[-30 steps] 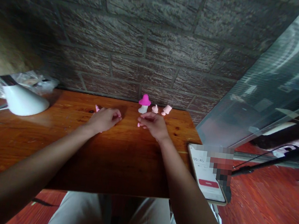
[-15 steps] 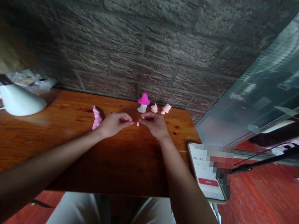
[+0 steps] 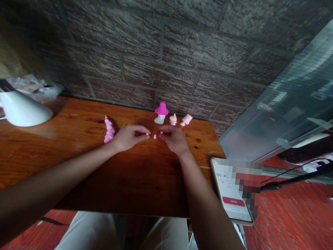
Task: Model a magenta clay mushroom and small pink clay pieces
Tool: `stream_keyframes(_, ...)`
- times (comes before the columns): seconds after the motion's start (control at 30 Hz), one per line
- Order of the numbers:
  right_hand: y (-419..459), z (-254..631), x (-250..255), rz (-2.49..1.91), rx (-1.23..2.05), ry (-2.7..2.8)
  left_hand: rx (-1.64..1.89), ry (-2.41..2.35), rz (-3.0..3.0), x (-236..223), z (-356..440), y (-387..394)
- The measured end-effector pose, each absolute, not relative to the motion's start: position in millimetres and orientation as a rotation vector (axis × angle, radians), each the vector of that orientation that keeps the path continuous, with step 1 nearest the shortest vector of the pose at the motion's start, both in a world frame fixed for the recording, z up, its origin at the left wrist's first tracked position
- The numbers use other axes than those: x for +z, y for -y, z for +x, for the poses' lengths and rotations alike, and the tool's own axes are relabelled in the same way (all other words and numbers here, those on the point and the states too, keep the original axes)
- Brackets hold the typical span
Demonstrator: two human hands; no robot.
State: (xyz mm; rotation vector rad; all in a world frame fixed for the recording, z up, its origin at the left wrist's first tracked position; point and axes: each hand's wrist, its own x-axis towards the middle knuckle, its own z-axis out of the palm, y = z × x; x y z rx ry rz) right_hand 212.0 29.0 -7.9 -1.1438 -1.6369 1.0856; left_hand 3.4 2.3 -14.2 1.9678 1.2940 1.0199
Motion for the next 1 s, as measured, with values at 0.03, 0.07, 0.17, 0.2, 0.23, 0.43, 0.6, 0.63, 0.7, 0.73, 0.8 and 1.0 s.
stream_keyframes(0.03, -29, 212, -8, -1.148, 1.094, 1.645, 1.015, -1.29, 1.973, -15, 3, -2)
stream_keyframes(0.07, -29, 212, -8, -1.154, 1.099, 1.66, 1.015, -1.282, 1.973, -15, 4, -3)
stream_keyframes(0.17, -28, 212, -8, -1.188, 1.078, 1.732, 1.035, -1.265, 1.943, -15, 4, -3)
stream_keyframes(0.2, -27, 212, -7, -1.199, 1.061, 1.757, 1.038, -1.268, 1.931, -15, 4, -3)
stream_keyframes(0.23, -27, 212, -7, -1.203, 1.047, 1.778, 1.041, -1.275, 1.92, -15, 4, -4)
stream_keyframes(0.43, -27, 214, -7, -1.161, 0.998, 1.801, 1.067, -1.235, 1.827, -17, 6, -6)
stream_keyframes(0.6, -25, 211, -3, -1.172, 1.075, 1.676, 1.12, -1.172, 1.666, -16, 9, -5)
stream_keyframes(0.63, -24, 211, -2, -1.181, 1.127, 1.617, 1.133, -1.173, 1.65, -15, 10, -4)
stream_keyframes(0.7, -22, 209, 0, -1.184, 1.217, 1.526, 1.155, -1.178, 1.634, -13, 10, -3)
stream_keyframes(0.73, -21, 209, 1, -1.176, 1.239, 1.512, 1.163, -1.178, 1.627, -13, 10, -3)
stream_keyframes(0.8, -19, 208, 3, -1.157, 1.22, 1.542, 1.174, -1.159, 1.614, -12, 9, -3)
stream_keyframes(1.0, -18, 208, 6, -1.229, 1.02, 1.659, 1.189, -1.081, 1.499, -14, 9, -5)
